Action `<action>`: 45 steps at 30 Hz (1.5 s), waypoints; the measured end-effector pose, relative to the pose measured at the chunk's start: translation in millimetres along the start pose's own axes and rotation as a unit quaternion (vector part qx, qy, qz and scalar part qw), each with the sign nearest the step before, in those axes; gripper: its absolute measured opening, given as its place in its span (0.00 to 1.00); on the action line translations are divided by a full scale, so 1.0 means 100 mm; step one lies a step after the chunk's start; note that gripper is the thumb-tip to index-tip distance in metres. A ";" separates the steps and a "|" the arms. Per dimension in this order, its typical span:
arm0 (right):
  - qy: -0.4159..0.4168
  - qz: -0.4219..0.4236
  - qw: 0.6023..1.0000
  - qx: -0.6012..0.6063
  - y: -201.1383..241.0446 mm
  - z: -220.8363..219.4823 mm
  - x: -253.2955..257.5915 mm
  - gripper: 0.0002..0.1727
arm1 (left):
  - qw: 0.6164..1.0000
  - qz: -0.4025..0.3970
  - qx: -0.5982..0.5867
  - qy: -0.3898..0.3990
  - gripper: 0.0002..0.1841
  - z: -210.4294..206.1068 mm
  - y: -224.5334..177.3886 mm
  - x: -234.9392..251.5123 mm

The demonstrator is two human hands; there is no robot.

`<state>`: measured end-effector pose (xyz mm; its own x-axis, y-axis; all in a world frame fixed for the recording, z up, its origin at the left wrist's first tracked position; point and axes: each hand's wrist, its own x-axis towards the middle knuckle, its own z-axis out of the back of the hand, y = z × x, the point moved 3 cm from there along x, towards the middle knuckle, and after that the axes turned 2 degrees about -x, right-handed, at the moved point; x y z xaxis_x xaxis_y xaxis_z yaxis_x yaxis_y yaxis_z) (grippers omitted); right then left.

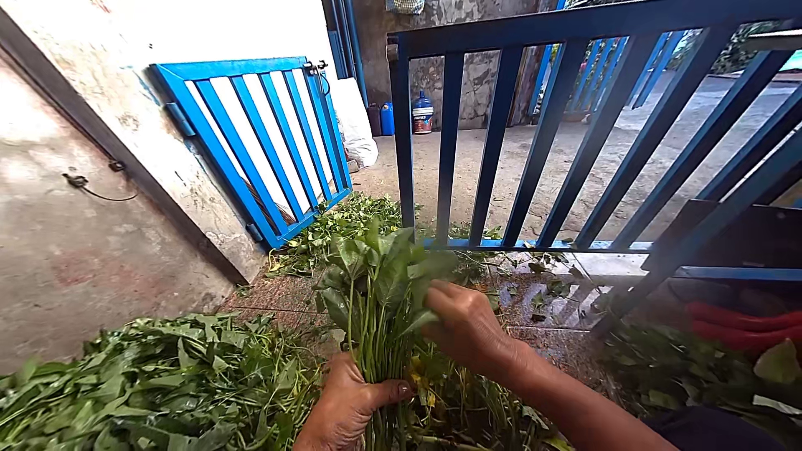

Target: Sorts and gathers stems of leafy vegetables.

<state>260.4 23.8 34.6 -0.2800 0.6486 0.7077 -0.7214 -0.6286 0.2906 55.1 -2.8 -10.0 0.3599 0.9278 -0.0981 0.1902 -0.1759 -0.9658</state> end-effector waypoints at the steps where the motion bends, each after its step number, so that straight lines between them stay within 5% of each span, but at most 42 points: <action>1: -0.026 -0.086 0.990 0.106 -0.03 0.01 -0.03 0.05 | 1.000 0.015 0.009 0.006 0.22 -0.02 -0.01 -0.01; 4: -0.120 -0.279 0.897 0.321 -0.10 0.17 -0.15 0.08 | 0.999 0.036 0.016 0.000 0.21 -0.04 0.02 -0.03; 6: -0.118 -0.313 0.894 0.299 -0.21 0.26 -0.39 0.10 | 0.999 0.029 -0.002 -0.034 0.21 -0.02 0.00 -0.03; 8: 0.056 -0.344 0.925 0.150 -0.41 0.28 -0.78 0.14 | 0.996 0.017 -0.030 -0.080 0.21 0.04 -0.03 -0.01; 10: 0.359 -0.389 0.848 -0.027 -0.48 0.23 -1.04 0.26 | 0.991 0.008 -0.053 -0.121 0.21 0.07 -0.06 0.00; 11: 0.402 -0.392 0.823 -0.081 -0.43 0.18 -1.14 0.29 | 0.988 0.007 -0.064 -0.137 0.21 0.07 -0.06 0.01; 14: 0.115 -0.252 0.956 -0.096 -0.11 0.05 -1.20 0.15 | 0.982 0.008 -0.084 -0.169 0.22 0.05 -0.02 0.04; 16: 0.023 -0.209 0.978 0.016 0.22 -0.11 -1.06 0.12 | 0.979 0.008 -0.093 -0.179 0.21 0.02 0.03 0.06; 22: 0.033 -0.234 0.946 0.220 0.45 -0.68 -0.95 0.17 | 0.973 -0.014 -0.063 -0.221 0.23 -0.03 0.10 0.07; 32: 0.084 -0.230 0.948 0.204 0.53 -0.69 -0.79 0.19 | 0.958 -0.053 -0.016 -0.282 0.23 0.05 0.06 0.06; 38: 0.199 -0.294 0.887 0.294 0.39 -0.69 -0.68 0.20 | 0.956 -0.059 -0.019 -0.285 0.24 0.06 0.05 0.07; 43: 0.267 -0.336 0.773 0.468 0.34 -0.68 -0.66 0.17 | 0.959 -0.054 -0.037 -0.275 0.23 0.04 0.06 0.08; 45: 0.270 -0.322 0.763 0.492 0.32 -0.67 -0.65 0.17 | 0.959 -0.046 -0.036 -0.278 0.23 0.04 0.07 0.08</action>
<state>213.3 -9.5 -45.0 -0.4797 0.8741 -0.0763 -0.0697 0.0487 0.9964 55.3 5.2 -18.4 -0.2001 0.9688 -0.1462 0.2681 -0.0894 -0.9592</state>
